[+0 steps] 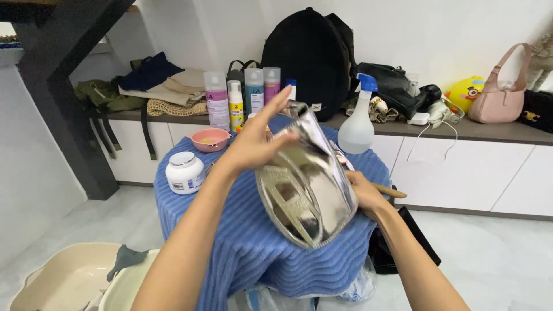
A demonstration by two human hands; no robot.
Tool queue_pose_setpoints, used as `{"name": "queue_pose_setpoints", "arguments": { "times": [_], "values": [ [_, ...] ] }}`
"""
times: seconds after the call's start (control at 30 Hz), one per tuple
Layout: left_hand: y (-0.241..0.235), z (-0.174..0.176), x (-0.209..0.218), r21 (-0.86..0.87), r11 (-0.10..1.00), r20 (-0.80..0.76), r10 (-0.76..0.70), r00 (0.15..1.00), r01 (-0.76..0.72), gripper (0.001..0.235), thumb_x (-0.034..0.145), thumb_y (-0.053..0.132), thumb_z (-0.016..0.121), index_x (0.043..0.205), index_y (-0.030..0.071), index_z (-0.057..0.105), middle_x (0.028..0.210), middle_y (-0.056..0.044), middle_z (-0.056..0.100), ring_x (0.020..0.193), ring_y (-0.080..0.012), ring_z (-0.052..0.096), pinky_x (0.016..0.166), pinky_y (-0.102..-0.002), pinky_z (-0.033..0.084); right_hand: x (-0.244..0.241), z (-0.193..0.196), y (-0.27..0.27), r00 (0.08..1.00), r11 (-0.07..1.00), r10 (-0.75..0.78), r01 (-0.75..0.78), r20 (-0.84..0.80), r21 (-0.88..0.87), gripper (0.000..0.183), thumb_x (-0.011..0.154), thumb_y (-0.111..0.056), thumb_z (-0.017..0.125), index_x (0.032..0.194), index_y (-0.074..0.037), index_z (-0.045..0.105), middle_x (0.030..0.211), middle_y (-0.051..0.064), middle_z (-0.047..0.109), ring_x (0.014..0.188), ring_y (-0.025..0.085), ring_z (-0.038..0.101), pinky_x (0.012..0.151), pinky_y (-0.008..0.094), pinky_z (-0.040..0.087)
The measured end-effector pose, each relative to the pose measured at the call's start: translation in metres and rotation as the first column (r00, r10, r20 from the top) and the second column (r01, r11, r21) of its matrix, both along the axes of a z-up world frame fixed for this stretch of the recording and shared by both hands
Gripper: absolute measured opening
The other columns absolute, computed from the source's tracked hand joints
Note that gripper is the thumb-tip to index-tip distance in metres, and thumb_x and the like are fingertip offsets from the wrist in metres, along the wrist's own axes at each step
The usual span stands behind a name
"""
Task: Polishing a silver metallic bag by applying a cleaning cream and rubbing it into the surface.
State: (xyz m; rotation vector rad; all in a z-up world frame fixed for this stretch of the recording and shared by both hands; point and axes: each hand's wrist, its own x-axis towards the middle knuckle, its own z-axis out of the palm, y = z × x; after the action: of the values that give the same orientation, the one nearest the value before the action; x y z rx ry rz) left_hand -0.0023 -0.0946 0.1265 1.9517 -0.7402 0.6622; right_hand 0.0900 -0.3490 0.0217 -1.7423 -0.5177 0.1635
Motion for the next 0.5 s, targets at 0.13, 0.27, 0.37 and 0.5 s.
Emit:
{"name": "queue_pose_setpoints", "arguments": {
  "times": [0.13, 0.27, 0.37, 0.5],
  "values": [
    [0.011, -0.005, 0.049, -0.079, 0.991, -0.008, 0.111, 0.994, -0.111, 0.065, 0.097, 0.022, 0.071, 0.154, 0.029, 0.041, 0.149, -0.027, 0.051, 0.132, -0.0497, 0.051, 0.102, -0.056, 0.053, 0.024, -0.024, -0.001, 0.995, 0.998, -0.070, 0.070, 0.070, -0.005, 0.019, 0.086, -0.023, 0.075, 0.078, -0.007, 0.080, 0.062, 0.008, 0.067, 0.057, 0.022, 0.064, 0.057, 0.033, 0.047],
    [0.013, -0.012, 0.072, -0.102, 0.986, 0.063, 0.142, 0.988, -0.135, 0.047, 0.098, 0.036, 0.071, 0.143, 0.031, 0.057, 0.139, -0.014, 0.063, 0.135, -0.0340, 0.054, 0.109, -0.049, 0.046, 0.010, -0.008, 0.008, 0.986, 0.993, -0.120, 0.121, 0.115, -0.004, 0.019, 0.082, -0.017, 0.066, 0.067, -0.009, 0.075, 0.060, 0.006, 0.062, 0.061, 0.021, 0.057, 0.062, 0.032, 0.040],
    [0.008, -0.021, 0.074, -0.200, 0.967, 0.111, 0.182, 0.977, -0.157, 0.041, 0.098, 0.041, 0.064, 0.137, 0.026, 0.063, 0.129, -0.016, 0.069, 0.128, -0.0368, 0.060, 0.107, -0.051, 0.048, 0.079, -0.045, 0.007, 0.971, 0.985, -0.165, 0.172, 0.174, -0.027, 0.025, 0.085, -0.024, 0.065, 0.065, -0.013, 0.075, 0.063, 0.004, 0.063, 0.068, 0.019, 0.056, 0.068, 0.031, 0.043],
    [-0.005, -0.025, 0.064, -0.213, 0.963, 0.233, 0.215, 0.948, -0.166, 0.042, 0.102, 0.048, 0.048, 0.131, 0.024, 0.066, 0.120, -0.012, 0.073, 0.117, -0.0340, 0.066, 0.103, -0.049, 0.049, 0.072, -0.009, 0.031, 0.954, 0.973, -0.224, 0.230, 0.201, -0.005, 0.040, 0.098, -0.036, 0.054, 0.122, -0.007, 0.070, 0.128, 0.026, 0.066, 0.126, 0.042, 0.058, 0.103, 0.051, 0.045]
  ]
}}
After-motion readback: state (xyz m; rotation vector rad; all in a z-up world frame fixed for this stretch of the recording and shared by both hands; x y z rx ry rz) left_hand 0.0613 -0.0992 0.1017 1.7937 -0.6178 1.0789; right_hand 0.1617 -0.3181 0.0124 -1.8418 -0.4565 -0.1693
